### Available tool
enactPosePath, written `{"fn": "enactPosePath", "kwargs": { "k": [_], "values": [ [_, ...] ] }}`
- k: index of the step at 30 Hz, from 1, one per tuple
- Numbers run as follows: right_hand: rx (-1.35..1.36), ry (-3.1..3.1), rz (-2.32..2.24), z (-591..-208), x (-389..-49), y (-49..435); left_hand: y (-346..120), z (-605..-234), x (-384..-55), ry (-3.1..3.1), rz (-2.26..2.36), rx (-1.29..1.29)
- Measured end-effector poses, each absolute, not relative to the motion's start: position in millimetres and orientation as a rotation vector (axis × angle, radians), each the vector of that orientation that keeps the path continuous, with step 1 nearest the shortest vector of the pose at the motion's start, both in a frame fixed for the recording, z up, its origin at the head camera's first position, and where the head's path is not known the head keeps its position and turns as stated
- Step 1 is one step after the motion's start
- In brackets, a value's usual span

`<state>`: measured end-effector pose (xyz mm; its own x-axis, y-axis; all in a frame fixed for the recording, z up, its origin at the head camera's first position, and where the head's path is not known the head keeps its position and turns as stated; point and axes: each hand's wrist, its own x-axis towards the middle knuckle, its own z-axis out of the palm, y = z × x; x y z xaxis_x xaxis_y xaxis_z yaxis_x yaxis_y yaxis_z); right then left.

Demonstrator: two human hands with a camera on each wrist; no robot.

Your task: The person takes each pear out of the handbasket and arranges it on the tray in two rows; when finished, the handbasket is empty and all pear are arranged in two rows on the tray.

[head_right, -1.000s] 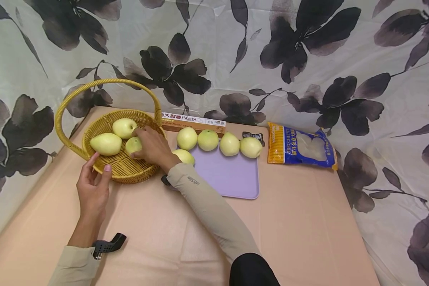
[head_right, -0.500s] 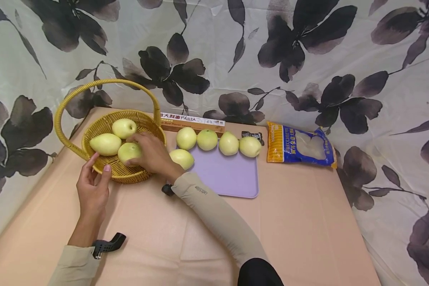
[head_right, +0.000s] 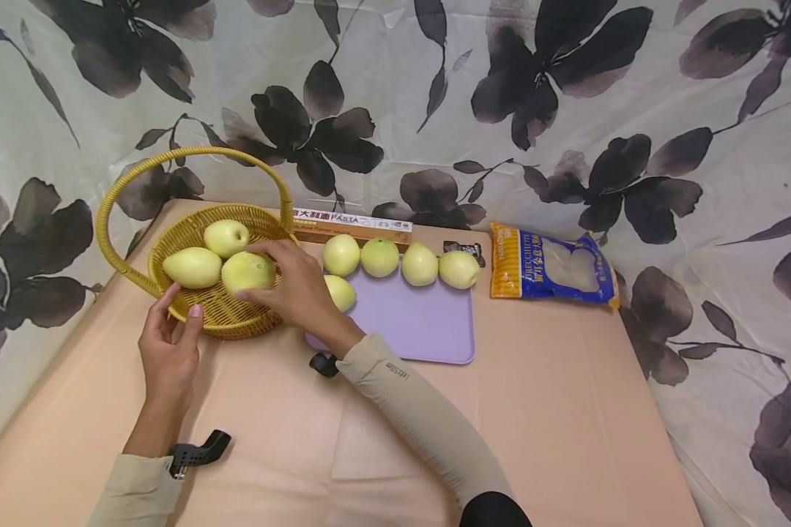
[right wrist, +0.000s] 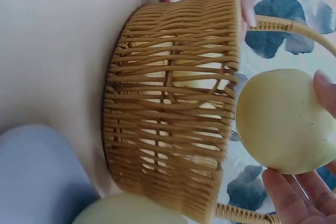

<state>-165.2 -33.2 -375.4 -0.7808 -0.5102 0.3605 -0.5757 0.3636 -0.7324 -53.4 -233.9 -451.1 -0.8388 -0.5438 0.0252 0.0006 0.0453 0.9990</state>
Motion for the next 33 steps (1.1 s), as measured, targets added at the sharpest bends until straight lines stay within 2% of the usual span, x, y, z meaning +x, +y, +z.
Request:
{"fn": "enactPosePath", "kwargs": {
  "k": [10,33],
  "values": [
    [0.84,-2.414,1.748,-374.7,-159.3,6.0,-233.9,-450.1,-51.8,-1.89,-1.897,0.565],
    [0.464,-2.431,1.688,-395.6,-168.3,89.1,-233.0,-450.3,-52.7,-1.851,-1.938,0.529]
  ]
}}
